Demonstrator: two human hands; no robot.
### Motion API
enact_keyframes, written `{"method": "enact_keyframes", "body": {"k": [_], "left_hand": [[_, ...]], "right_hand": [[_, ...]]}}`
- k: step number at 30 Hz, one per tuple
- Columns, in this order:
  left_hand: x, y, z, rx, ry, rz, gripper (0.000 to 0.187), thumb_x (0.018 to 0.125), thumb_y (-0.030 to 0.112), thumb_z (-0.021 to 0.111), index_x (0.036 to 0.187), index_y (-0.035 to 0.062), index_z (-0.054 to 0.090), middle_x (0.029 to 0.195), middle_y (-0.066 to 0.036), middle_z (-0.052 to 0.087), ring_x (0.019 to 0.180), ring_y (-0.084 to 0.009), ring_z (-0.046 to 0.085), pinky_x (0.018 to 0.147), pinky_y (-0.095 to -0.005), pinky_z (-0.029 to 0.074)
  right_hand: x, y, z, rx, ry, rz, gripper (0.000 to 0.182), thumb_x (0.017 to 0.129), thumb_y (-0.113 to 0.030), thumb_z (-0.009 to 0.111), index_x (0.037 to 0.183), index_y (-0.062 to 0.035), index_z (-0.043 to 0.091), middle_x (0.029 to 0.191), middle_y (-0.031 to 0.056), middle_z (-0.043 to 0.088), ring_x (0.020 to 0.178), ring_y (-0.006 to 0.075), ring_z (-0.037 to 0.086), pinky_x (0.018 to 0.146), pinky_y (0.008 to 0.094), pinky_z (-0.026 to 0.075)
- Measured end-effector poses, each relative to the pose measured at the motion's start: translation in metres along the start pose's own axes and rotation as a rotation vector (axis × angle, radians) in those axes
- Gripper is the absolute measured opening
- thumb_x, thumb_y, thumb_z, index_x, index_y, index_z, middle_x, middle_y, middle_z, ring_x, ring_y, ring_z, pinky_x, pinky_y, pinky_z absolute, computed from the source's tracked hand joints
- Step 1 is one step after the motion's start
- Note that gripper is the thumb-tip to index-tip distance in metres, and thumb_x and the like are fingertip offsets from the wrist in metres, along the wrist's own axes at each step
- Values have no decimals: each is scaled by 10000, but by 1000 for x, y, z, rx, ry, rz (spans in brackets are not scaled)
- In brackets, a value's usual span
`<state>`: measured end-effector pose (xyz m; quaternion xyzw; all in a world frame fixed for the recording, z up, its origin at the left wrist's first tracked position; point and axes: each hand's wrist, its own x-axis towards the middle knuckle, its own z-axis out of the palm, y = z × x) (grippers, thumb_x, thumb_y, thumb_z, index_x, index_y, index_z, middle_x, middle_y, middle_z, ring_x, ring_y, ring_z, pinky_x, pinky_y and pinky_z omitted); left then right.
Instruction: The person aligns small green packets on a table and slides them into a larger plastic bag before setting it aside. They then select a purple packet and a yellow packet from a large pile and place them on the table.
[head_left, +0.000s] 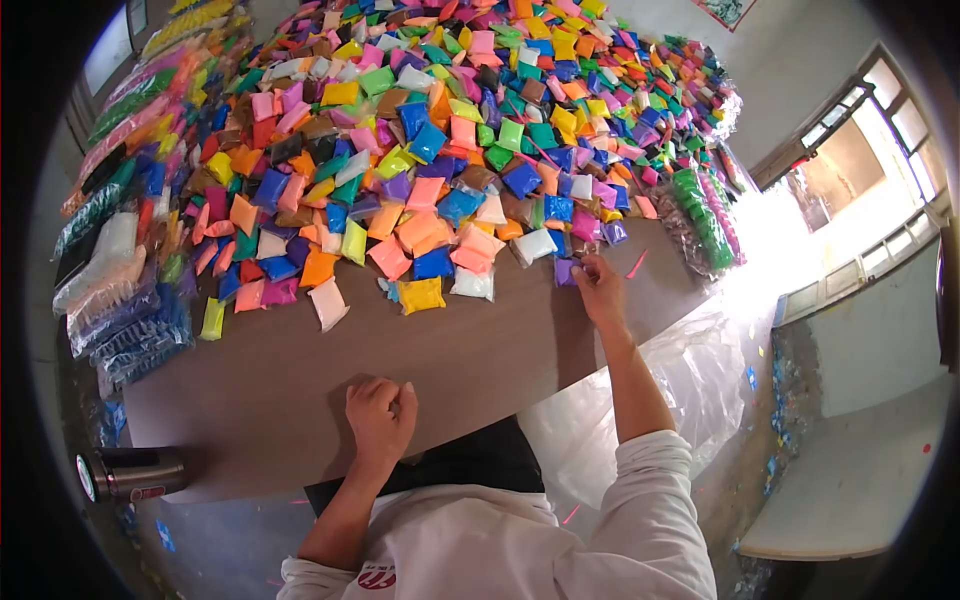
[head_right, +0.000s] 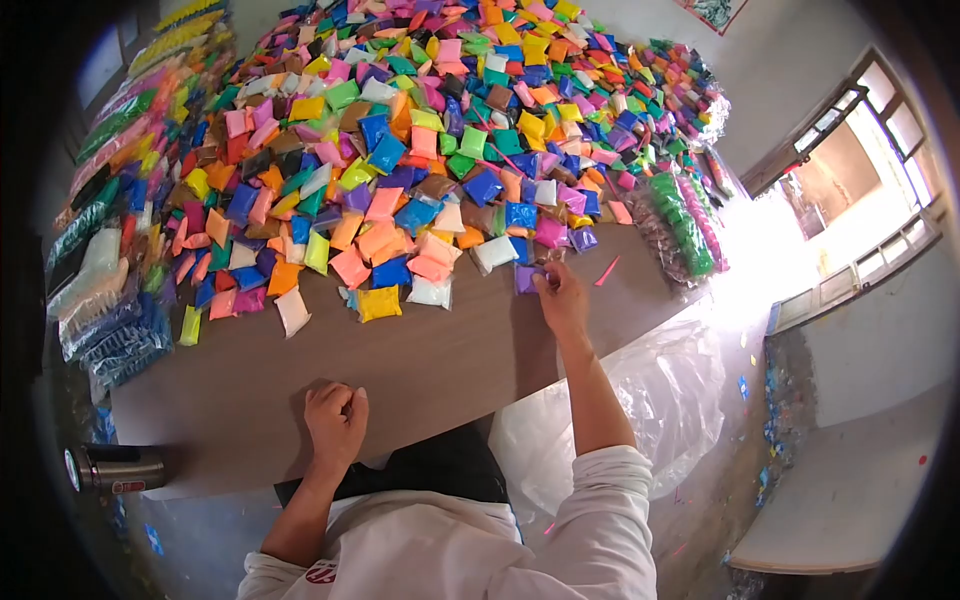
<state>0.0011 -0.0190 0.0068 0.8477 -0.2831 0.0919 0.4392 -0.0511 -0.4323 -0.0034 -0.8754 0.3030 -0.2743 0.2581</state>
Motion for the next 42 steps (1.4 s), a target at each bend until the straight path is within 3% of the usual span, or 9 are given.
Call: {"method": "enact_keyframes", "body": {"k": [10, 13, 16, 20, 23, 26, 29, 36, 42], "left_hand": [[-1, -1, -1, 13, -43, -13, 260, 832, 111, 692, 645, 46, 523, 643, -77, 535, 639, -289, 543, 697, -415, 386], [1, 0, -1, 5, -39, -27, 250, 843, 119, 684, 660, 41, 533, 648, -84, 542, 645, -301, 544, 710, -417, 392], [0, 0, 1, 3, -22, 0, 291, 838, 134, 699, 628, 63, 512, 625, -70, 520, 625, -284, 534, 671, -417, 371], [2, -4, 0, 23, -34, -1, 307, 850, 183, 706, 623, 76, 530, 620, -66, 523, 625, -286, 543, 660, -425, 367], [6, 1, -7, -25, -92, -11, 225, 884, 195, 661, 708, 66, 609, 645, -73, 547, 665, -310, 561, 683, -426, 377], [3, -4, -8, -126, -47, 33, 235, 924, 235, 634, 766, 62, 628, 723, -88, 592, 722, -306, 579, 668, -423, 370], [-5, -14, -28, -141, -228, -8, 217, 951, 237, 623, 876, 35, 653, 868, -131, 640, 826, -330, 604, 712, -437, 412], [-33, -33, -100, -549, -276, -206, 332, 1000, 315, 614, 1089, 2, 678, 1059, -195, 676, 1003, -365, 656, 894, -422, 507], [-50, -50, -108, -529, -307, -254, 385, 1015, 357, 601, 1134, -2, 670, 1058, -183, 676, 953, -333, 649, 838, -413, 504]], "right_hand": [[5, 2, -14, 27, -203, 40, 349, 842, -285, 762, 1093, -57, 678, 865, 145, 703, 799, 281, 684, 709, 405, 516], [-17, -9, -18, -46, -171, 14, 332, 838, -260, 764, 1054, -26, 672, 860, 143, 694, 784, 292, 670, 713, 401, 513], [-53, -21, -10, 167, -78, -32, 319, 832, -219, 762, 1048, -5, 666, 838, 144, 663, 760, 280, 647, 713, 387, 502], [-99, -91, -23, 415, -579, 189, 241, 909, -161, 725, 1076, 9, 684, 928, 38, 685, 842, 82, 602, 743, 263, 490], [-139, -148, 0, 854, -630, 350, 200, 949, -142, 706, 1079, 10, 700, 958, -10, 691, 865, 33, 580, 766, 222, 483], [-160, -180, 35, 939, -712, 337, 198, 954, -135, 713, 1096, 4, 704, 944, -17, 692, 855, 43, 587, 776, 224, 482], [-172, -207, 65, 1002, -725, 293, 217, 948, -152, 731, 1100, 0, 706, 959, -8, 693, 860, 51, 591, 786, 224, 480], [-217, -259, 91, 1289, -913, 296, 105, 957, -138, 726, 971, -46, 678, 902, -15, 656, 836, 62, 583, 775, 237, 487], [-192, -262, 95, 1216, -1222, 436, 132, 946, -114, 733, 1005, -28, 652, 947, 9, 664, 835, 75, 603, 752, 231, 499]]}}
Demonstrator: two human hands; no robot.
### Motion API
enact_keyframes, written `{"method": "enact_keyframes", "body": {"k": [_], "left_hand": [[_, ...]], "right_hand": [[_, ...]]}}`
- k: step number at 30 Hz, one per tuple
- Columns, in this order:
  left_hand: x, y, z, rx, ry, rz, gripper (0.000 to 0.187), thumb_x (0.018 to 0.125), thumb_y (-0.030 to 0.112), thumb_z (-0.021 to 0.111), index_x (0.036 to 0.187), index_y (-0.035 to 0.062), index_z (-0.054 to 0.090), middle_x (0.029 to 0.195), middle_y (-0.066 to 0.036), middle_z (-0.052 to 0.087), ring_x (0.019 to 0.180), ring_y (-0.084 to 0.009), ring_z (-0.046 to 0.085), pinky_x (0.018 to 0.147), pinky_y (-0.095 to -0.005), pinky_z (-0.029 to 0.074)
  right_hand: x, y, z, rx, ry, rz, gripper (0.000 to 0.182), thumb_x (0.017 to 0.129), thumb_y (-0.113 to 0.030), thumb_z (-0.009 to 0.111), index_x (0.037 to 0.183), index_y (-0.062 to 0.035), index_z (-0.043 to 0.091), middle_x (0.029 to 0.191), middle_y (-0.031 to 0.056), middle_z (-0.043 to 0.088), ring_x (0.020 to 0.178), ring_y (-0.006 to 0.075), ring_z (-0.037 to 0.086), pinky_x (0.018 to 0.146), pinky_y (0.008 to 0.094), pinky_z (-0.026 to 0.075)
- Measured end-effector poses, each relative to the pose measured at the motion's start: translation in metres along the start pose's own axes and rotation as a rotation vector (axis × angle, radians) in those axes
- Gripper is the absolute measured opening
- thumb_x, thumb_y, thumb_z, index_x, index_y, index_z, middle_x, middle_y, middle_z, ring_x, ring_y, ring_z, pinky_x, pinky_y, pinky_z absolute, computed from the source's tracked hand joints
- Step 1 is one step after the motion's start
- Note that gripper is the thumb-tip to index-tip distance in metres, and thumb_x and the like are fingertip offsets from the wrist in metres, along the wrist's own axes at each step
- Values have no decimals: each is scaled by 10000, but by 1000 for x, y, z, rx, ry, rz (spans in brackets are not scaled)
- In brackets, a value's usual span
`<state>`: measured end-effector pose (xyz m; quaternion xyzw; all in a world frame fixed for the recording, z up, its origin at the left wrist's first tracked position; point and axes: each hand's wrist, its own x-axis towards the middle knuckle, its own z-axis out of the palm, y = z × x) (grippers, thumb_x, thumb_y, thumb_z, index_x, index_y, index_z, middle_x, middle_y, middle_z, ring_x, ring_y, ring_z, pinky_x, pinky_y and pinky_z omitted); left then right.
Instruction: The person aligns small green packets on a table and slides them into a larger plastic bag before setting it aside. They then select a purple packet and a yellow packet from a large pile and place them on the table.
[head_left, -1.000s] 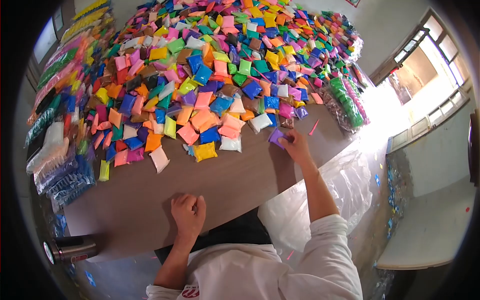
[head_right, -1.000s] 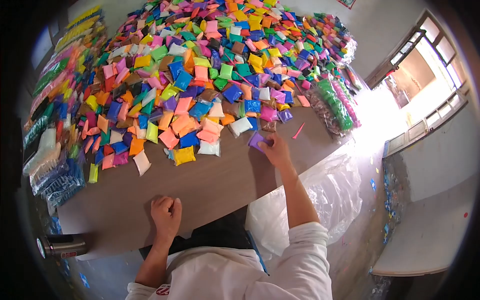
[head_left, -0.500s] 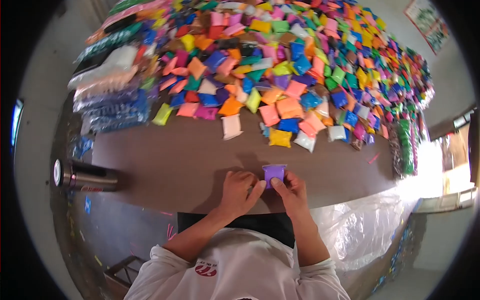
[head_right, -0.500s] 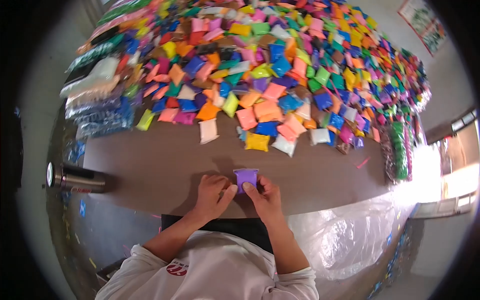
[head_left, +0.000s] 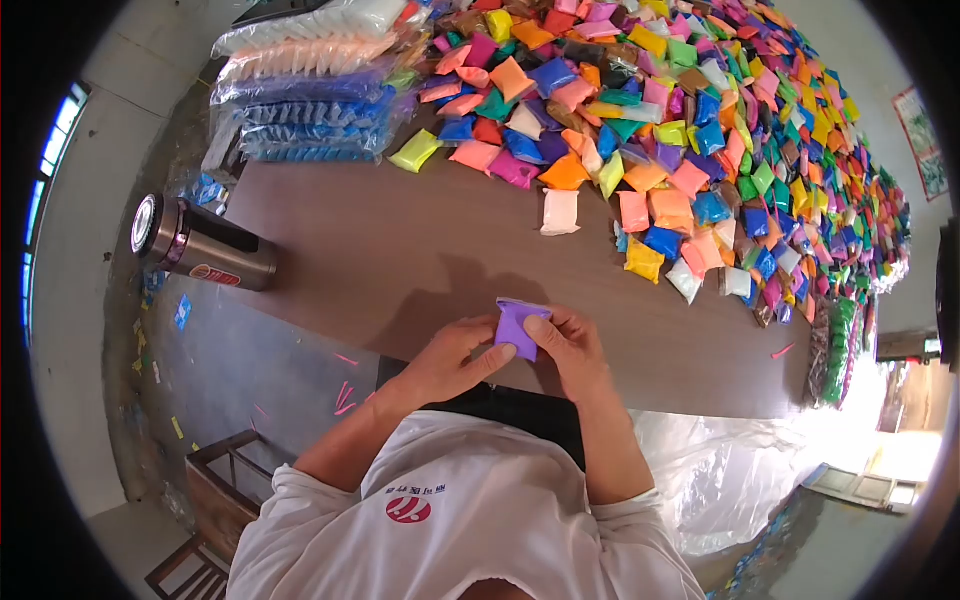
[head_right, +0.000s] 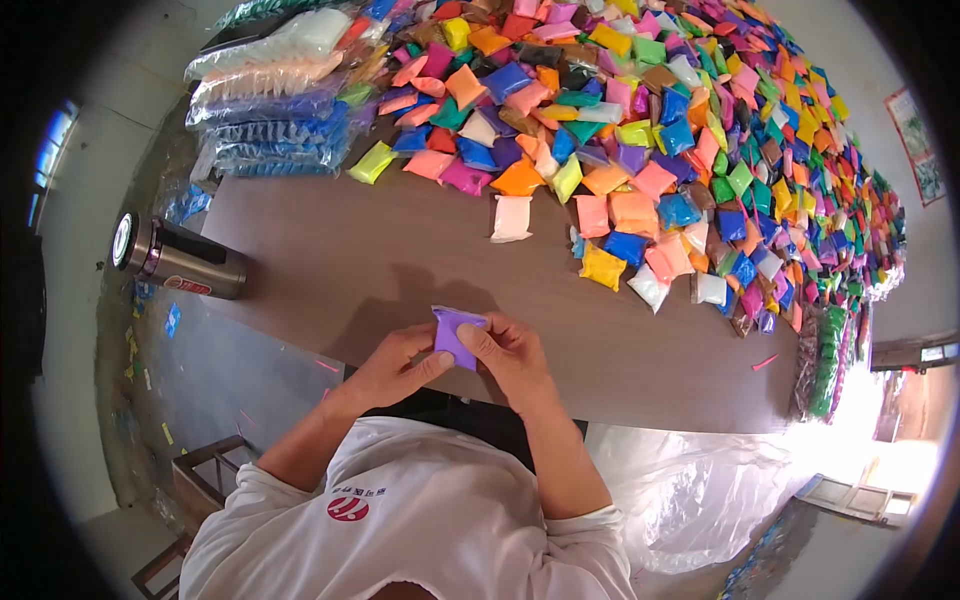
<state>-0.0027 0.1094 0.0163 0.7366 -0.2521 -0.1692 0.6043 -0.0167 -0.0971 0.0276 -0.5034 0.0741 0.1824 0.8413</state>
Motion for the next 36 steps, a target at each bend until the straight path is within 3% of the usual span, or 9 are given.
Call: {"method": "enact_keyframes", "body": {"k": [3, 6, 9, 15, 18, 21, 27, 30, 36], "left_hand": [[1, -4, 5, 55, 25, 14, 410, 1019, 367, 597, 1133, -20, 663, 1033, -181, 679, 927, -299, 642, 806, -406, 495], [0, -3, 8, -121, 131, -25, 424, 1017, 379, 600, 1119, -28, 661, 976, -163, 666, 884, -265, 621, 779, -369, 485], [0, 5, 0, -190, 121, -95, 431, 1014, 387, 604, 1098, -32, 660, 913, -133, 635, 824, -245, 590, 740, -333, 472], [-1, -4, 10, -61, 165, -63, 380, 1042, 344, 552, 1022, -24, 642, 866, -95, 584, 756, -175, 530, 688, -326, 443], [3, -8, 18, 102, 239, 70, 383, 1013, 352, 583, 1021, -25, 648, 875, -137, 602, 739, -259, 548, 700, -368, 457], [3, -2, 17, 197, 224, 7, 323, 948, 310, 652, 925, -12, 667, 922, -171, 664, 767, -360, 610, 704, -421, 471], [2, -5, 16, 272, 179, 56, 302, 900, 299, 687, 863, -1, 681, 944, -170, 680, 777, -371, 612, 726, -427, 479], [2, -9, 20, 380, 161, 55, 267, 870, 281, 707, 863, 14, 693, 949, -163, 691, 807, -368, 628, 736, -435, 486], [2, -13, 25, 306, 252, 72, 226, 814, 237, 732, 951, 57, 727, 988, -146, 706, 836, -342, 629, 752, -431, 484]], "right_hand": [[6, -14, 11, -171, 6, -52, 209, 936, -126, 747, 1060, -6, 630, 951, 21, 669, 828, 71, 611, 732, 236, 519], [8, -1, 3, -319, 40, -172, 282, 930, -140, 756, 1122, 7, 612, 961, 30, 673, 820, 80, 619, 733, 249, 535], [4, 13, 9, -286, 97, -255, 298, 926, -152, 763, 1130, 7, 614, 972, 41, 680, 817, 88, 622, 729, 258, 539], [4, 18, 3, -16, 48, -99, 324, 920, -172, 774, 1162, 1, 646, 971, 36, 686, 785, 87, 610, 678, 248, 521], [3, 20, -2, -64, 74, -133, 316, 924, -160, 768, 1179, -5, 662, 979, 26, 686, 814, 80, 609, 692, 237, 516], [2, 20, 0, -215, 77, -216, 296, 931, -151, 759, 1171, -2, 668, 972, 13, 680, 847, 73, 608, 724, 235, 517], [3, 22, -9, -111, -36, -129, 282, 951, -161, 734, 1174, 0, 673, 979, 11, 676, 862, 65, 604, 755, 228, 517], [0, 14, -7, -212, -18, -102, 287, 951, -163, 729, 1187, -8, 675, 960, 7, 677, 835, 57, 600, 730, 227, 515], [3, 31, -8, -282, 59, -145, 252, 943, -141, 716, 1155, -8, 681, 901, -8, 675, 767, 44, 586, 661, 225, 501]]}}
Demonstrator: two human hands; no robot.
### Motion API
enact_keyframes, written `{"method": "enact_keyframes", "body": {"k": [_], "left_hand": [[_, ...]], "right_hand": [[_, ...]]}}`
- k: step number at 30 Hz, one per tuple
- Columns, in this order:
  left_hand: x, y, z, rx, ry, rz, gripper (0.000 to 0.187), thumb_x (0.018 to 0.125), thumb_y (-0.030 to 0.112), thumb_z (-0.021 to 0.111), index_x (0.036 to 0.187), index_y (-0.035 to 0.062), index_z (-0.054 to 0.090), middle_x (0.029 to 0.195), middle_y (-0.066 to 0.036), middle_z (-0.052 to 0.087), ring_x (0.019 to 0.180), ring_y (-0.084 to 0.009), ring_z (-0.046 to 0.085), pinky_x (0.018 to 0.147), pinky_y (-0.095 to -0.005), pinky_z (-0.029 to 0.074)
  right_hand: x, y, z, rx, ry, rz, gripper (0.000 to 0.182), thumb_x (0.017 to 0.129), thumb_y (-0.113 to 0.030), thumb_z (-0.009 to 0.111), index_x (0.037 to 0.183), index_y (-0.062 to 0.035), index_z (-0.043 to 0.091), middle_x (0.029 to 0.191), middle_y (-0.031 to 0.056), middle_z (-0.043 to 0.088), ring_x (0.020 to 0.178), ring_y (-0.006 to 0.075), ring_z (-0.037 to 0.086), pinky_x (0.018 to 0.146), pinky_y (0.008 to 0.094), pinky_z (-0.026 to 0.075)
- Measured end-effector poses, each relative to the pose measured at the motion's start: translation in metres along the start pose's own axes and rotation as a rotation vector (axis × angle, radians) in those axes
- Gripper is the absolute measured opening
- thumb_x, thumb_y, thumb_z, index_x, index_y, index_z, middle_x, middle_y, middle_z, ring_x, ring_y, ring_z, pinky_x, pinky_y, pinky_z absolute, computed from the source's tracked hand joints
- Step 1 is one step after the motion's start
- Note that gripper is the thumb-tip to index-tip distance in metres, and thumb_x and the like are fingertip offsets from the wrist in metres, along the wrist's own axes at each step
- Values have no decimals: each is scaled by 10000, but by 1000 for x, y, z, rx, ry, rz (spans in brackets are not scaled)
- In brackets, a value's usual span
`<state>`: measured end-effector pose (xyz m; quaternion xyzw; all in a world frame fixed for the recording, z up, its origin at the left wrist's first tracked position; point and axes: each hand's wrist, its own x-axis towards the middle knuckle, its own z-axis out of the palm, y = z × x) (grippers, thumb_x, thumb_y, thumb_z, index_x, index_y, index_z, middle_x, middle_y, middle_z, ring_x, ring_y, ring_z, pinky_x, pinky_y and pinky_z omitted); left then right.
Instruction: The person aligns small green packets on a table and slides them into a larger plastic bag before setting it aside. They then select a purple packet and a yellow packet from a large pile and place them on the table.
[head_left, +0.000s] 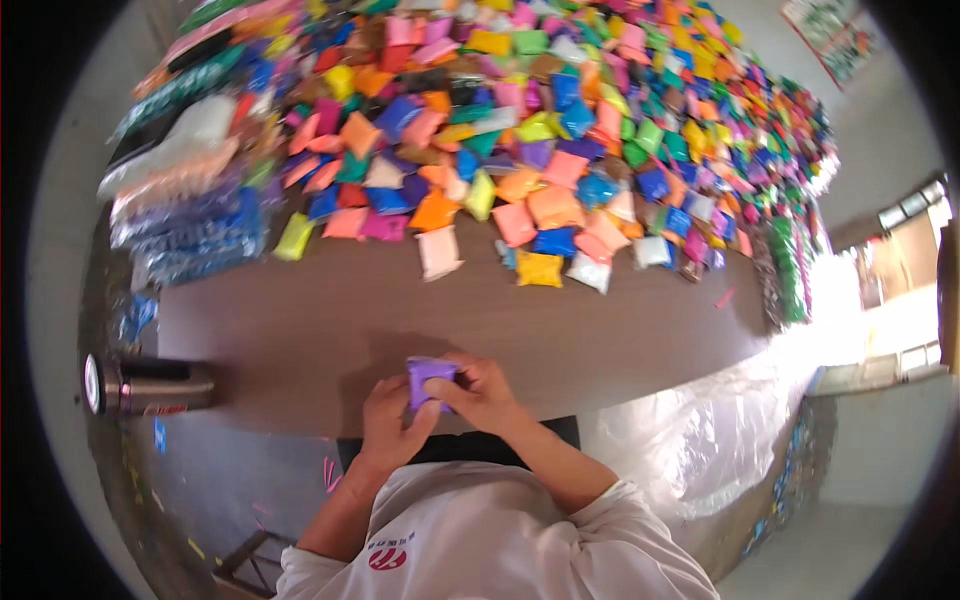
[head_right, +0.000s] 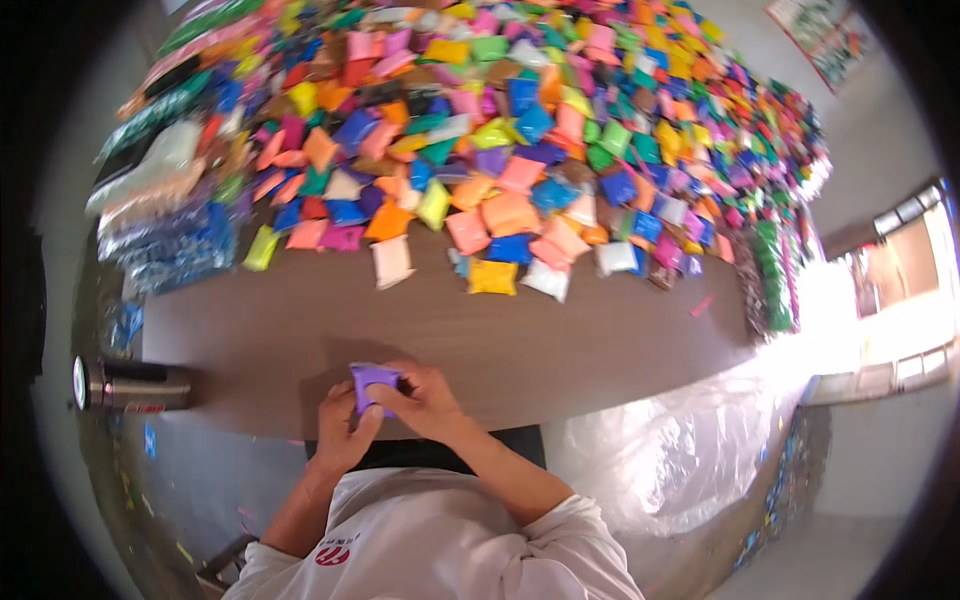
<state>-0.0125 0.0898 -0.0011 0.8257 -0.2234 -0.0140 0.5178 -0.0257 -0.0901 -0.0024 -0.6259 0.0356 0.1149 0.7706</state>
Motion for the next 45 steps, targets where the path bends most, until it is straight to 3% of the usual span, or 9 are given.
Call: {"method": "enact_keyframes", "body": {"k": [5, 17, 23, 26, 32, 41, 45], "left_hand": [[1, 1, 3, 31, -4, 60, 244, 808, 207, 720, 998, 54, 721, 945, -128, 677, 838, -332, 616, 753, -413, 484], [2, 6, 10, 90, 12, 43, 250, 811, 206, 706, 1011, 57, 722, 910, -143, 658, 827, -339, 610, 744, -404, 483], [0, 2, 12, 95, 33, 86, 218, 849, 223, 673, 987, 61, 719, 926, -155, 659, 829, -343, 608, 739, -424, 476], [-4, -9, 11, 165, 24, 130, 214, 868, 252, 655, 948, 62, 711, 939, -158, 659, 845, -352, 603, 749, -445, 470], [-4, -5, 12, 191, 24, 184, 261, 884, 311, 643, 918, 61, 712, 939, -155, 665, 840, -361, 593, 748, -452, 455], [1, 12, 7, 186, 20, 178, 291, 903, 330, 628, 944, 53, 707, 907, -163, 646, 815, -369, 585, 738, -452, 437], [-1, 7, 6, 189, 11, 160, 314, 925, 342, 597, 924, 44, 696, 893, -164, 633, 802, -372, 577, 731, -460, 428]], "right_hand": [[3, 6, -5, 127, -108, -47, 236, 956, -147, 711, 1148, -14, 680, 937, 5, 673, 836, 53, 598, 705, 236, 499], [7, 1, -21, 20, -277, -130, 348, 952, -212, 718, 1230, -18, 639, 1035, 38, 681, 969, 84, 605, 848, 268, 511], [5, 5, -16, 61, -259, -109, 326, 982, -211, 679, 1233, -7, 636, 1012, 19, 673, 903, 68, 601, 784, 251, 510], [1, -1, -11, 135, -107, 41, 310, 1005, -232, 655, 1223, -12, 641, 983, -1, 662, 882, 49, 589, 748, 235, 497], [7, 13, -18, 179, -244, -75, 310, 1013, -239, 650, 1245, -32, 642, 986, -11, 664, 886, 54, 590, 744, 232, 489], [3, 11, -13, 55, -180, -163, 358, 1003, -248, 672, 1274, -21, 612, 972, -5, 640, 846, 55, 559, 719, 232, 478], [0, 4, -10, 78, -161, -108, 410, 1002, -281, 674, 1306, -15, 602, 973, -12, 641, 833, 49, 553, 711, 229, 475]]}}
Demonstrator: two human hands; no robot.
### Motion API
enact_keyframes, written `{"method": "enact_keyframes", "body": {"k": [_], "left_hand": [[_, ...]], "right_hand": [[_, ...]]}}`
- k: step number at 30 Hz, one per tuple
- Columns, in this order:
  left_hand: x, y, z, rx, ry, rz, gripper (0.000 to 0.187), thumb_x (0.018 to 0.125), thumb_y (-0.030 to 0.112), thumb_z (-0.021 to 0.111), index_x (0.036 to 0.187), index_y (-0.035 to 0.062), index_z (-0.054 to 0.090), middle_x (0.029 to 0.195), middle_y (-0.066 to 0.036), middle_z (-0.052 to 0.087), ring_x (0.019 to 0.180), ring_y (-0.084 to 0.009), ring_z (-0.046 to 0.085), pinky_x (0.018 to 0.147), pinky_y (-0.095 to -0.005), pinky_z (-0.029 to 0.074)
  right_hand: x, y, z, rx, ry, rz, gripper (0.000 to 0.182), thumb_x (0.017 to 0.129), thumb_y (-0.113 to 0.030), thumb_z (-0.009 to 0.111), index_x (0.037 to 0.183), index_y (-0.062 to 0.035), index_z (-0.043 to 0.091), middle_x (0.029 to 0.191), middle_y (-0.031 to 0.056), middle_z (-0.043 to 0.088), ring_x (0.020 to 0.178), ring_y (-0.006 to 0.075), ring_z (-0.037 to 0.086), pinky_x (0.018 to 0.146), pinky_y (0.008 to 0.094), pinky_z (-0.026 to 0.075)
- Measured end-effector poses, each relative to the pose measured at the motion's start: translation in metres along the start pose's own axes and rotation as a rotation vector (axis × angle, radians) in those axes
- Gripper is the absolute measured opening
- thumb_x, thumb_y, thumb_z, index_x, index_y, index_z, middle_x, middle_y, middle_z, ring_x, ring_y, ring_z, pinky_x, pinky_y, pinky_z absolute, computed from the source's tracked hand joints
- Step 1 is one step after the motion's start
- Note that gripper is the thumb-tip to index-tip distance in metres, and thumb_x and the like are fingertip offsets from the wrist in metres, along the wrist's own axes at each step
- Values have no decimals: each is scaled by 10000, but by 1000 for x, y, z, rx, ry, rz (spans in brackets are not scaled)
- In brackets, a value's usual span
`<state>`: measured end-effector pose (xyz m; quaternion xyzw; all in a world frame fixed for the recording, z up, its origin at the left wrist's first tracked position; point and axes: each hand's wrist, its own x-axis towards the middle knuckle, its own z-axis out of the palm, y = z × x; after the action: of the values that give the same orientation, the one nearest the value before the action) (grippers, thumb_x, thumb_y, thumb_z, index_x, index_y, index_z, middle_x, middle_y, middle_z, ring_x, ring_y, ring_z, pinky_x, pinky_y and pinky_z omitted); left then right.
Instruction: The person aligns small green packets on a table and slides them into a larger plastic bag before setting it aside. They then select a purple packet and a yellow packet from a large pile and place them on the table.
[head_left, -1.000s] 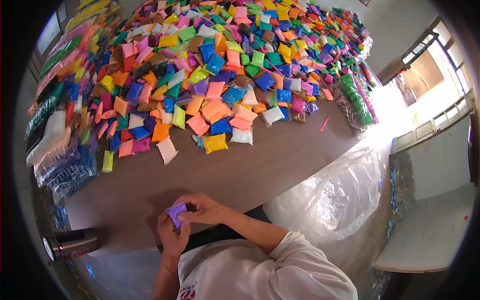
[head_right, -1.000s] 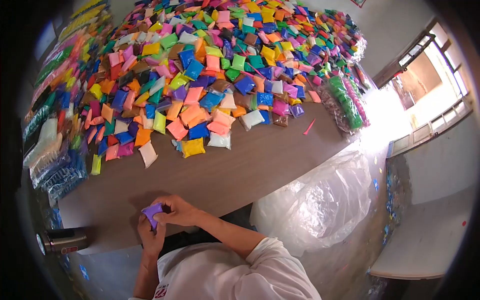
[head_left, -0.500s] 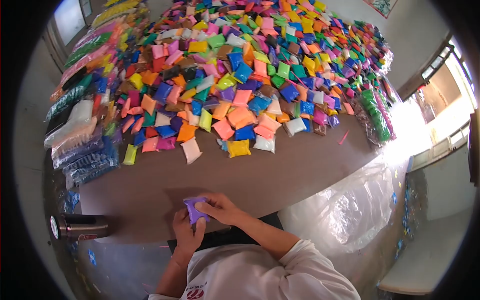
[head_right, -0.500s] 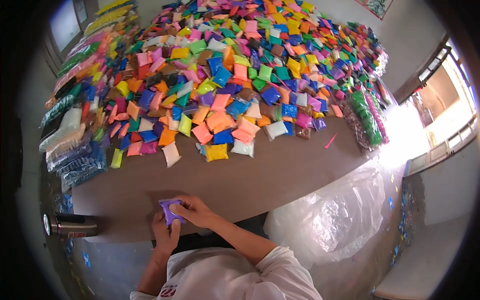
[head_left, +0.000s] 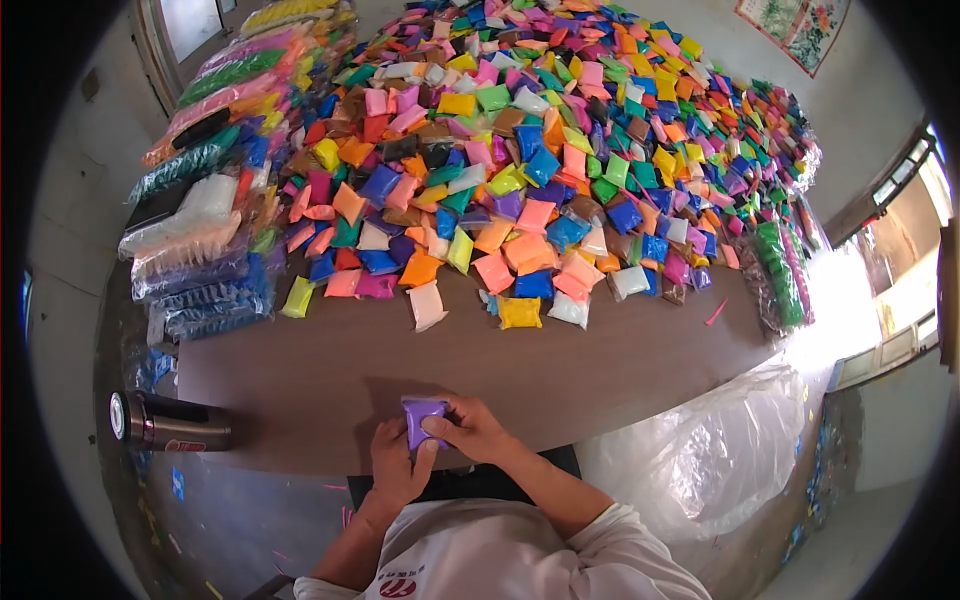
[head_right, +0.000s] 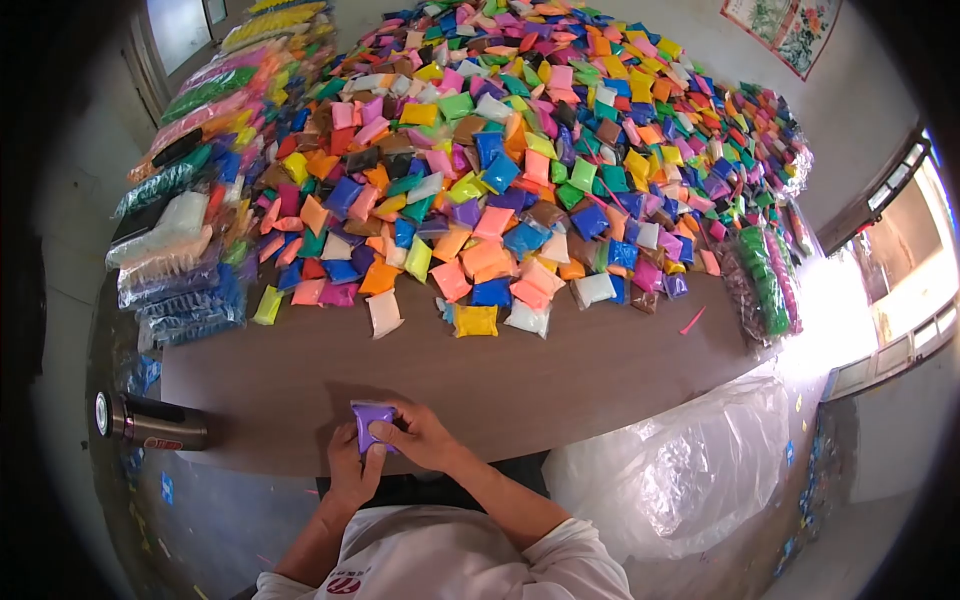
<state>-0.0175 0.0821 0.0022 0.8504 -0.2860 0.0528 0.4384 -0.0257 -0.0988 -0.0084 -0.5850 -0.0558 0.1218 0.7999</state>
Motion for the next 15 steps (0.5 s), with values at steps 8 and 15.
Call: {"method": "enact_keyframes", "body": {"k": [8, 15], "left_hand": [[1, 0, -1, 35, -59, 29, 442, 971, 443, 542, 899, 30, 683, 913, -168, 621, 821, -377, 570, 742, -470, 419], [0, -4, -1, 19, -59, 21, 464, 976, 464, 510, 953, 31, 673, 902, -166, 611, 812, -382, 555, 734, -475, 410]], "right_hand": [[3, 1, -3, -32, -22, 8, 382, 1009, -280, 663, 1264, 3, 628, 1016, 5, 670, 897, 61, 583, 757, 233, 494], [-1, 2, 6, -63, 71, -31, 324, 1007, -282, 665, 1153, 8, 664, 928, 9, 674, 816, 61, 576, 697, 246, 494]]}}
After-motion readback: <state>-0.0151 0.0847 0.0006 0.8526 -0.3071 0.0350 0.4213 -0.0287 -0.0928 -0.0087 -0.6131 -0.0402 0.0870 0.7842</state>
